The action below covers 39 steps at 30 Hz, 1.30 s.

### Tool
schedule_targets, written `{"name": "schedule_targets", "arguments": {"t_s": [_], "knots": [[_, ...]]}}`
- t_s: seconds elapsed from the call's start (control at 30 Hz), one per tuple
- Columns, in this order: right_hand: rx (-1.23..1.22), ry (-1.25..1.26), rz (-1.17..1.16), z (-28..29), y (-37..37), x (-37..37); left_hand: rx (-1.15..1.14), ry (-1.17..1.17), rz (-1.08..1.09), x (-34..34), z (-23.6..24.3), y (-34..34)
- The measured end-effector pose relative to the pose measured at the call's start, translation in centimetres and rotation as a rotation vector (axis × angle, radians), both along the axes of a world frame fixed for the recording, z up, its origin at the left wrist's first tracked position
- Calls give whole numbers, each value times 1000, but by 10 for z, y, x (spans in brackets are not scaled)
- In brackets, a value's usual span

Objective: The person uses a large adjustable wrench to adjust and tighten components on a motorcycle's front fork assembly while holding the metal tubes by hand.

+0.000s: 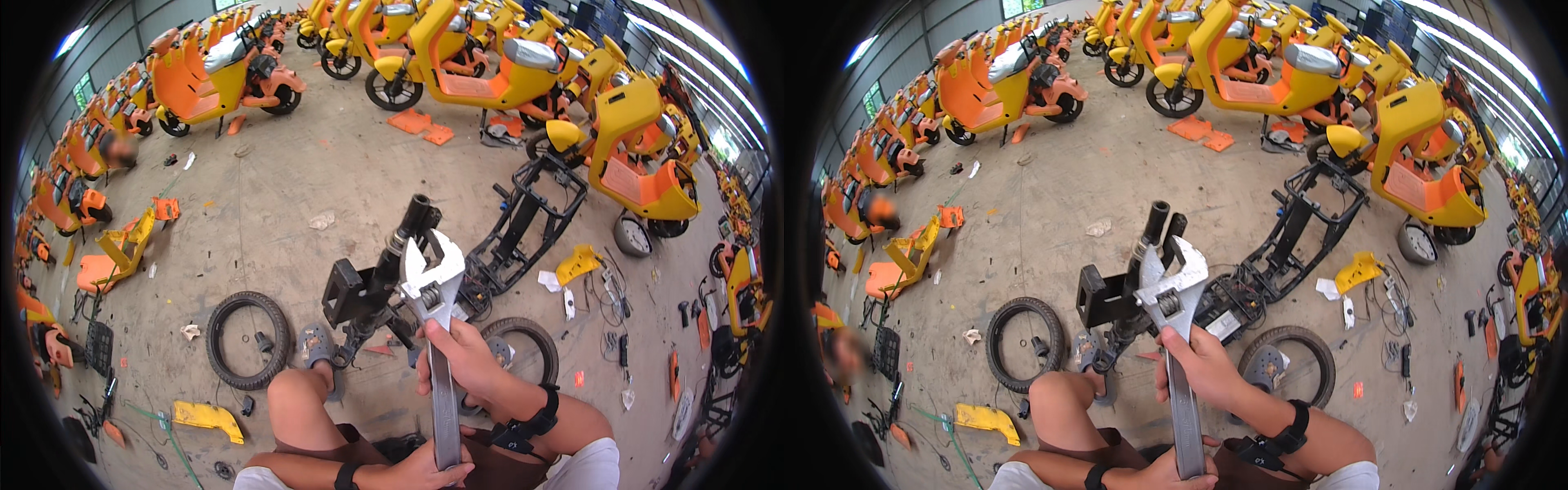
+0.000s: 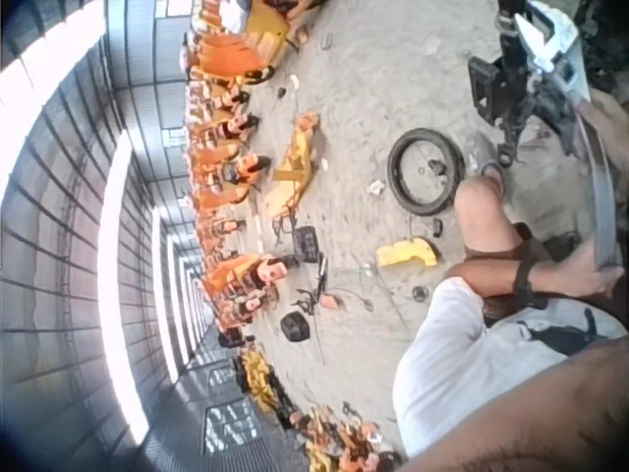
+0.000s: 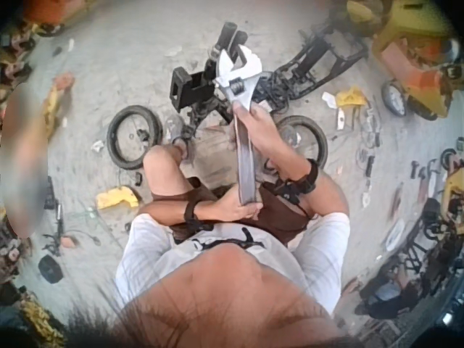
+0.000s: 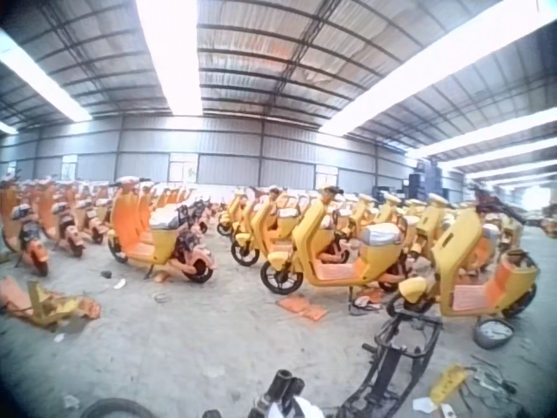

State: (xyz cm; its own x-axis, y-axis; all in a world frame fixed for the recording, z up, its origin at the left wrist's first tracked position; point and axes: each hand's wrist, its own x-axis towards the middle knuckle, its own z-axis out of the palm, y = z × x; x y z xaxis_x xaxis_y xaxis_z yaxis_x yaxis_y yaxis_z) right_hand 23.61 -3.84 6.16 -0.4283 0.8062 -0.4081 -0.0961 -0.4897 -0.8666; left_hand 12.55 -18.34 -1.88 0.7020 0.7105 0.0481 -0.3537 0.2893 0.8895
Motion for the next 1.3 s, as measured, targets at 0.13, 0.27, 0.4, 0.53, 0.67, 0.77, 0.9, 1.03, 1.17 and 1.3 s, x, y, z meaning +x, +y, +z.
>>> {"name": "schedule_targets", "arguments": {"t_s": [0.13, 0.27, 0.4, 0.53, 0.67, 0.77, 0.9, 1.03, 1.17, 1.3], "knots": [[26, 45, 40, -2, -2, 0, -59, 10, -74, 2, 14, -1], [9, 6, -25, 5, -1, -2, 37, -41, -129, -1, 6, 6], [-6, 61, 9, 9, 5, -2, 368, 39, -36, -19, 4, 25], [-34, 86, 5, 7, 9, 5, -4, 374, 559, -52, 34, 44], [-66, 69, 11, 20, 14, 11, 112, 54, 1140, -74, 55, 108], [-58, 77, 29, 22, 19, 20, 483, 348, 1409, -78, 59, 162], [-49, 21, 41, 31, 17, 23, 388, 424, 1258, -86, 40, 185], [-50, 32, 37, 33, 19, 23, 366, 423, 1234, -84, 27, 184], [-83, 2, 42, 35, 17, 22, 336, 410, 1266, -82, 27, 185], [-81, 33, 39, 29, 17, 21, 323, 378, 1285, -79, 29, 185]]}}
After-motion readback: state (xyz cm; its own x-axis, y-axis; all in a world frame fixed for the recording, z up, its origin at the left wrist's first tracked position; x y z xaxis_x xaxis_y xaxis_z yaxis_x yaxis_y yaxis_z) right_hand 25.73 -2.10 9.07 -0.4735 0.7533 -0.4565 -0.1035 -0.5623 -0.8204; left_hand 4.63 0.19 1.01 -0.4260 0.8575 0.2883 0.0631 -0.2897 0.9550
